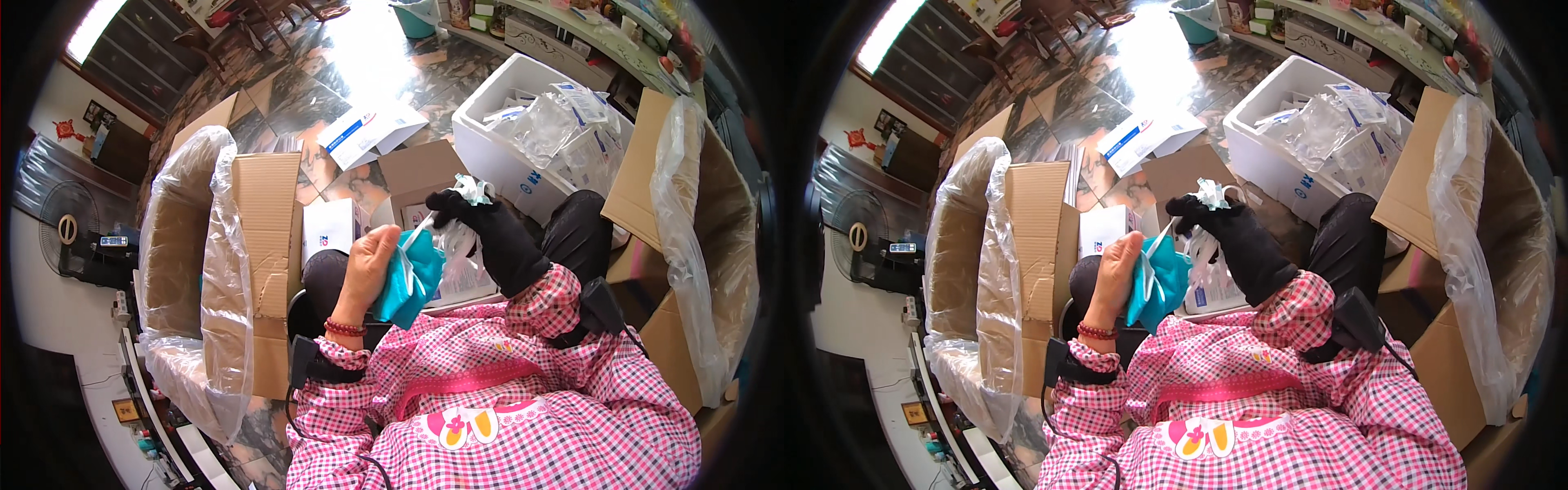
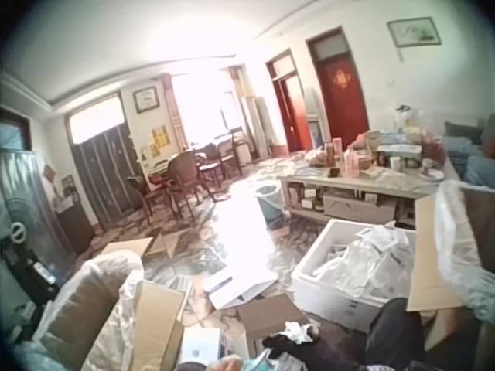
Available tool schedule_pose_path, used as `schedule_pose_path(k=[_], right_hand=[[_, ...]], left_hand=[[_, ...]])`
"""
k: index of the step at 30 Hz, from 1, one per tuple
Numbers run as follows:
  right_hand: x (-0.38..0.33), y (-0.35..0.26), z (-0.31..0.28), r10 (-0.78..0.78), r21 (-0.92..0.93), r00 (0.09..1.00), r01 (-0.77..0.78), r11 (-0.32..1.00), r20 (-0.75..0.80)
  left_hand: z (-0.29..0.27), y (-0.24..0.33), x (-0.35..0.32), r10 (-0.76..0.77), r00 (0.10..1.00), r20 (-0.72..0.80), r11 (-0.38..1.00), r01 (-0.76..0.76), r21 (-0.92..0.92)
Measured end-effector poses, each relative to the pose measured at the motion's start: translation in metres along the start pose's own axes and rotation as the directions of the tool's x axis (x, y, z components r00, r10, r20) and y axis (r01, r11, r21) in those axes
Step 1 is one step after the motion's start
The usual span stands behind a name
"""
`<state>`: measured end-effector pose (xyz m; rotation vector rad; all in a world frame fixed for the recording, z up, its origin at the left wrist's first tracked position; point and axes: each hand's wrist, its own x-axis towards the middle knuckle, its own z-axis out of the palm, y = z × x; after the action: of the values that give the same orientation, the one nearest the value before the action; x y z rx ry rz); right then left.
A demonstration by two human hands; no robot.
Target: Inspecting and packing medical face masks into cardboard boxes and shipping envelopes.
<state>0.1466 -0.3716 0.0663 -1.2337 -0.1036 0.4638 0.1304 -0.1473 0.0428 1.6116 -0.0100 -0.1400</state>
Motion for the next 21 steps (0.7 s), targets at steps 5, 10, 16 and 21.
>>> schedule_pose_path(k=[5,10,16,21], right_hand=[[-0.004,-0.003,0.005,-0.416,-0.182,0.907,0.399,0.899,-0.069],[-0.005,-0.004,0.012,-0.096,0.250,0.986,0.128,0.960,-0.137],[-0.024,0.059,-0.014,-0.080,-0.706,0.972,0.217,0.675,0.222],[-0.054,0.050,-0.049,-0.037,-0.498,0.992,-0.030,0.867,-0.124]], left_hand=[[0.005,-0.013,-0.002,-0.005,0.996,0.093,1.000,0.007,-0.021],[0.014,-0.021,-0.001,0.105,0.993,-0.046,0.989,-0.100,0.108],[-0.067,0.003,0.005,0.095,0.858,-0.504,0.995,-0.076,0.059],[-0.148,0.055,-0.012,0.228,0.799,-0.557,0.973,-0.162,0.166]])
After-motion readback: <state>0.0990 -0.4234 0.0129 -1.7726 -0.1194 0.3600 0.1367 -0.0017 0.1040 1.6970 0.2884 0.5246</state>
